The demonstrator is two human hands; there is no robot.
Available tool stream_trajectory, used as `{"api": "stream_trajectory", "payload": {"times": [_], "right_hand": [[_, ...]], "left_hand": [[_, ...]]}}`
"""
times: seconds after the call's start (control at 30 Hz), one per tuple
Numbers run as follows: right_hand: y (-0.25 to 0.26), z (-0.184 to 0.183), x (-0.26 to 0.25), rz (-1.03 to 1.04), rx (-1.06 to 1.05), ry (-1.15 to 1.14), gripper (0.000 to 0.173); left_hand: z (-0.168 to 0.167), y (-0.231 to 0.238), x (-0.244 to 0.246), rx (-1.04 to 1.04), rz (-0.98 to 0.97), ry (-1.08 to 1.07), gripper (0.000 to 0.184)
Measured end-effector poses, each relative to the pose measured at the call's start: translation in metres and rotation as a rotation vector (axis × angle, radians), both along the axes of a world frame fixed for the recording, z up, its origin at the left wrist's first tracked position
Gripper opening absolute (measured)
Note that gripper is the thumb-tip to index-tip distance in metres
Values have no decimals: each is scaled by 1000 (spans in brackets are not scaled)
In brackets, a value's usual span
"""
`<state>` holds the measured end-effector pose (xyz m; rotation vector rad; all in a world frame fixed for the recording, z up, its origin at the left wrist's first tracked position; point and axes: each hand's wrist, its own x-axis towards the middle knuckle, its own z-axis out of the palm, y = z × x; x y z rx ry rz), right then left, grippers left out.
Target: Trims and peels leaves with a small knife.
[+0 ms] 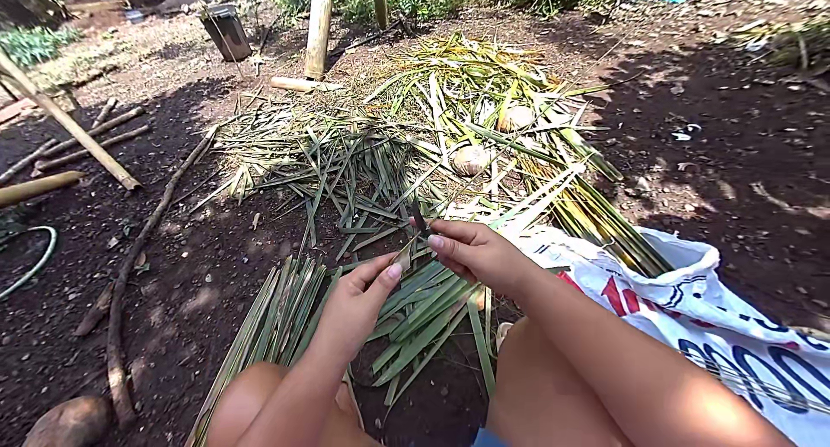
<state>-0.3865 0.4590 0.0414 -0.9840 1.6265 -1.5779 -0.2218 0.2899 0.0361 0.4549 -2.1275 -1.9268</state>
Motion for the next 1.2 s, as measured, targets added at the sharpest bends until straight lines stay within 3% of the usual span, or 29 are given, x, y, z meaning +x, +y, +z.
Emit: {"api": "stream_trajectory", "payload": {"times": [0.27, 0.67, 1.2], "right_hand": [[25, 16, -33, -241, -137, -218, 38], [60, 16, -71, -319, -321, -337, 37], [69, 15, -78, -320, -356, -360, 38]], "left_hand": [[-8, -9, 6, -43, -9, 5, 28], [-13, -33, 22, -121, 22, 6, 28], [-6, -81, 53, -207, -106, -82, 30]]}}
